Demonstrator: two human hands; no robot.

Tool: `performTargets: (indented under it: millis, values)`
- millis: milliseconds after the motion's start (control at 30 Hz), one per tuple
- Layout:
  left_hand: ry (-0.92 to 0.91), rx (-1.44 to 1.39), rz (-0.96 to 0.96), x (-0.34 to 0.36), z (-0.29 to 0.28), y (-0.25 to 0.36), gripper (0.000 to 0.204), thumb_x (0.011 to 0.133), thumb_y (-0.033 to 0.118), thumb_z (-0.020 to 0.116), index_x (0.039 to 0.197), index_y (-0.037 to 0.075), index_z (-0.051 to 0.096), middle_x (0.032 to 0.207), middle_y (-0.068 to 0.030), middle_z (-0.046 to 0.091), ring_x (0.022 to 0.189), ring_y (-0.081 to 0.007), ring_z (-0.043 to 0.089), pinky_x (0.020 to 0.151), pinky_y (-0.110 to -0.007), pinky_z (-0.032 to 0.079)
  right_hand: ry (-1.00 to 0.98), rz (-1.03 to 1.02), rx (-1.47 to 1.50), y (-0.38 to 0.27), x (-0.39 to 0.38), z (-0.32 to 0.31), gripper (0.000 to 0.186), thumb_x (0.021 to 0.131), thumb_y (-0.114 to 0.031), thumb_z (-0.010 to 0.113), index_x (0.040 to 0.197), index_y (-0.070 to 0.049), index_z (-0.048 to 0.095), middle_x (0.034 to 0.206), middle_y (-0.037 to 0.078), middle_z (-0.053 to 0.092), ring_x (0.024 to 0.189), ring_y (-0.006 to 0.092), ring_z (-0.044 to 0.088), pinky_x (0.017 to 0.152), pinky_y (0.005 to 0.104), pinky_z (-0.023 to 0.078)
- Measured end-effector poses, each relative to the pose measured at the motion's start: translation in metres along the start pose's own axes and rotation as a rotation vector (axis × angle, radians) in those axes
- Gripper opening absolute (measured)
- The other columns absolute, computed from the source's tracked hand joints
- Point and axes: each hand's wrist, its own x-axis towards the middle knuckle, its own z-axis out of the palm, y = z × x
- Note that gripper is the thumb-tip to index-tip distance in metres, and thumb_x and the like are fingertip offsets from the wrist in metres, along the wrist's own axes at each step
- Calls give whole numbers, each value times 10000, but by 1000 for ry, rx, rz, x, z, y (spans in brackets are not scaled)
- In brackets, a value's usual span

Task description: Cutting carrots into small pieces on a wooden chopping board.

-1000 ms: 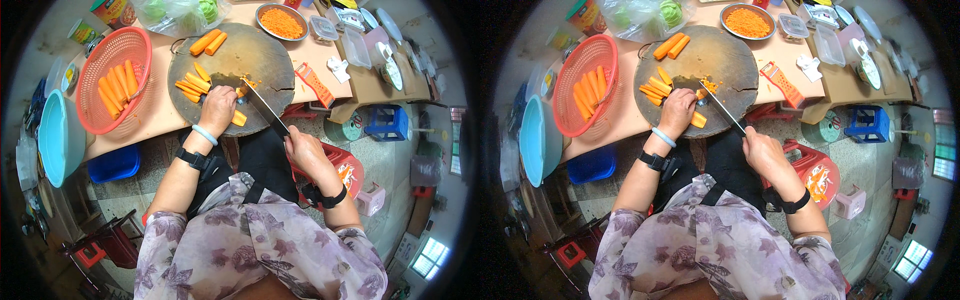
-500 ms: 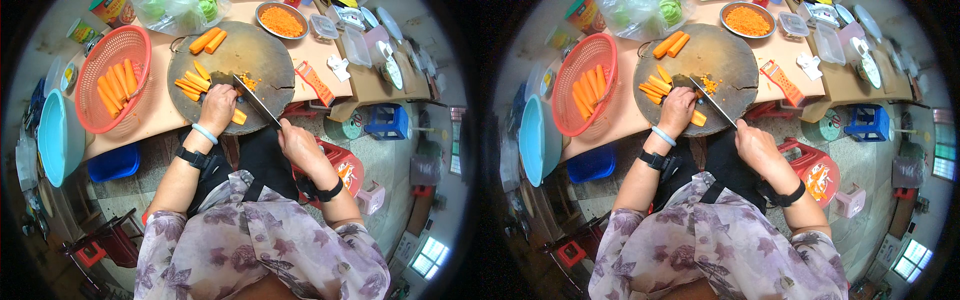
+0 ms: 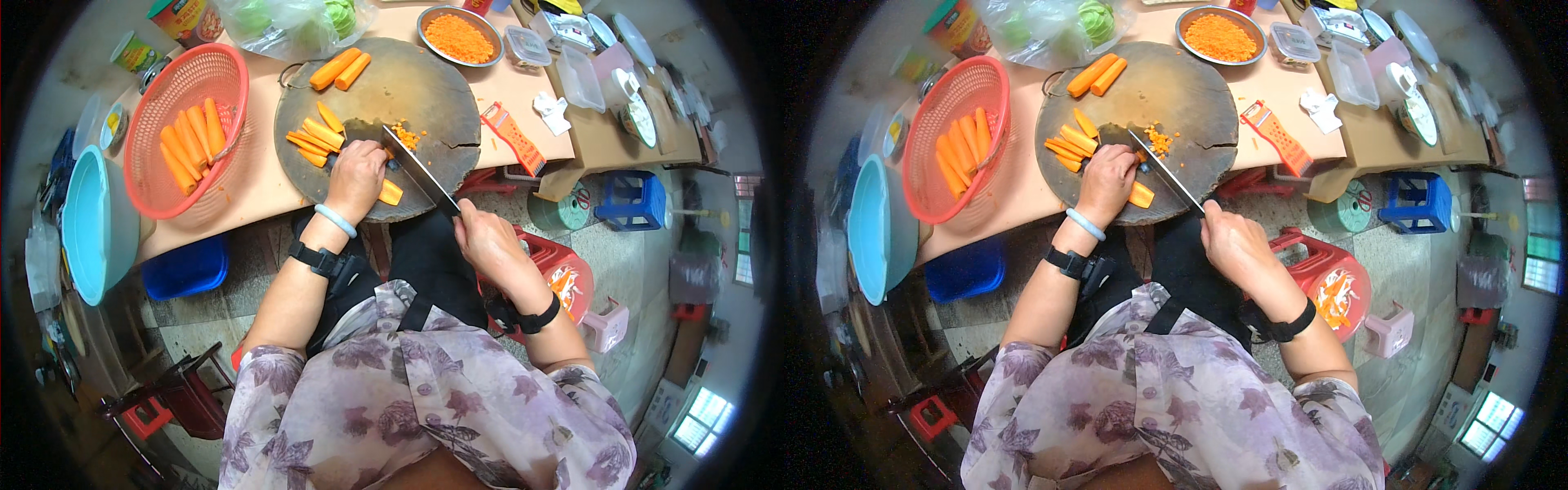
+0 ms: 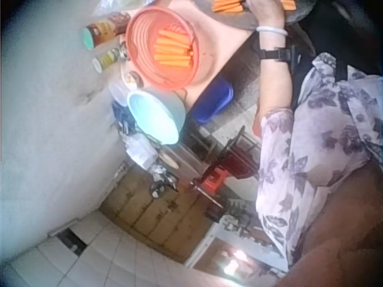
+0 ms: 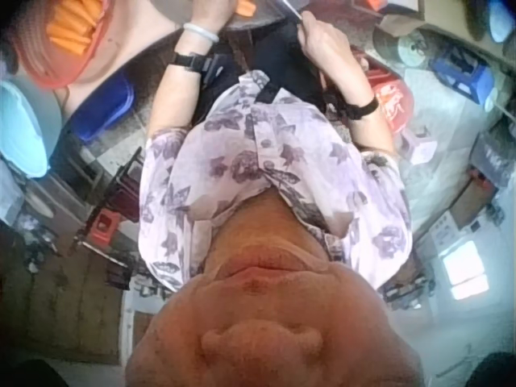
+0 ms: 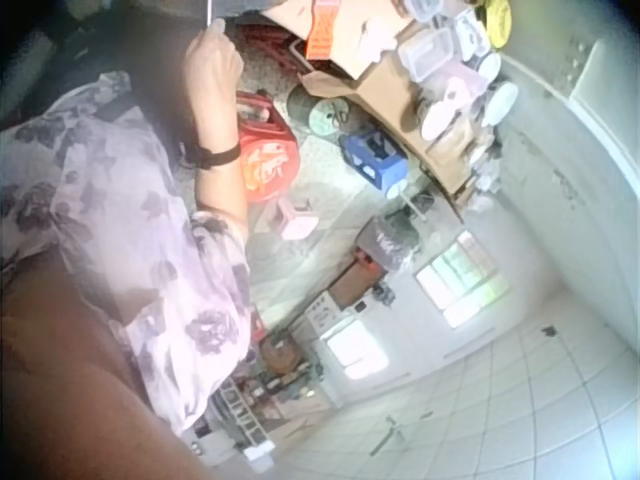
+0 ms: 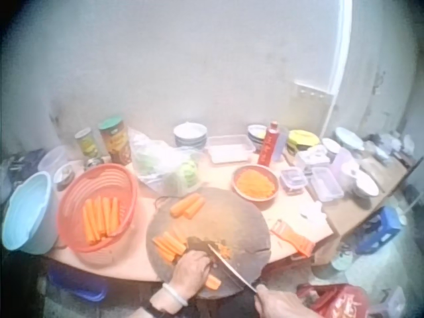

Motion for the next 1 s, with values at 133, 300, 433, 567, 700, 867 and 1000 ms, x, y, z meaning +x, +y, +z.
performTargets:
  millis: [133, 300, 433, 567, 700, 867, 1000]
  values:
    - [-10, 23, -4, 1, -2, 0, 61, 772, 25, 680, 830, 13, 666, 913, -113, 660, 882, -304, 622, 783, -385, 518, 3, 5, 11, -2, 8, 2, 143, 931, -131, 532, 952, 2, 482, 744, 256, 642, 723, 462, 637, 639, 563, 498]
    - [0, 12, -9, 0, 0, -1, 64, 772, 29, 688, 832, 18, 667, 913, -108, 660, 882, -303, 621, 782, -385, 517, -46, 45, 18, 0, -9, -2, 151, 925, -130, 539, 954, 7, 484, 752, 265, 640, 729, 468, 635, 640, 565, 496]
    - [10, -16, -17, -1, -1, -1, 76, 770, 34, 697, 838, 20, 666, 914, -102, 659, 881, -303, 618, 779, -385, 515, -32, 58, 18, 0, -21, -8, 144, 926, -130, 540, 946, 2, 486, 749, 271, 634, 728, 475, 629, 636, 569, 490]
    - [4, 3, -16, -1, -3, 1, 84, 767, 35, 702, 841, 23, 664, 914, -101, 658, 881, -303, 616, 779, -386, 514, 4, 27, 31, -3, -16, -6, 136, 928, -130, 537, 943, -5, 487, 733, 269, 630, 714, 477, 626, 629, 572, 486]
    - [-10, 7, -25, -1, 0, 0, 79, 769, 38, 693, 841, 22, 664, 912, -107, 657, 887, -305, 617, 780, -388, 514, 4, 18, 37, -5, -4, 0, 152, 947, -141, 541, 962, -8, 470, 730, 250, 618, 729, 468, 617, 618, 559, 471]
    - [8, 6, -16, -1, -1, -1, 75, 772, 39, 682, 843, 23, 666, 916, -109, 659, 893, -308, 618, 786, -390, 514, -13, 10, -14, -8, 2, 1, 150, 930, -133, 535, 932, 6, 479, 738, 265, 639, 720, 469, 635, 620, 562, 497]
    - [-2, 5, -29, -2, 0, -2, 79, 782, 35, 681, 860, 27, 671, 931, -108, 664, 900, -305, 621, 798, -390, 515, -36, 19, 4, -1, -14, -1, 150, 932, -133, 533, 937, 6, 479, 741, 266, 640, 723, 467, 638, 623, 562, 496]
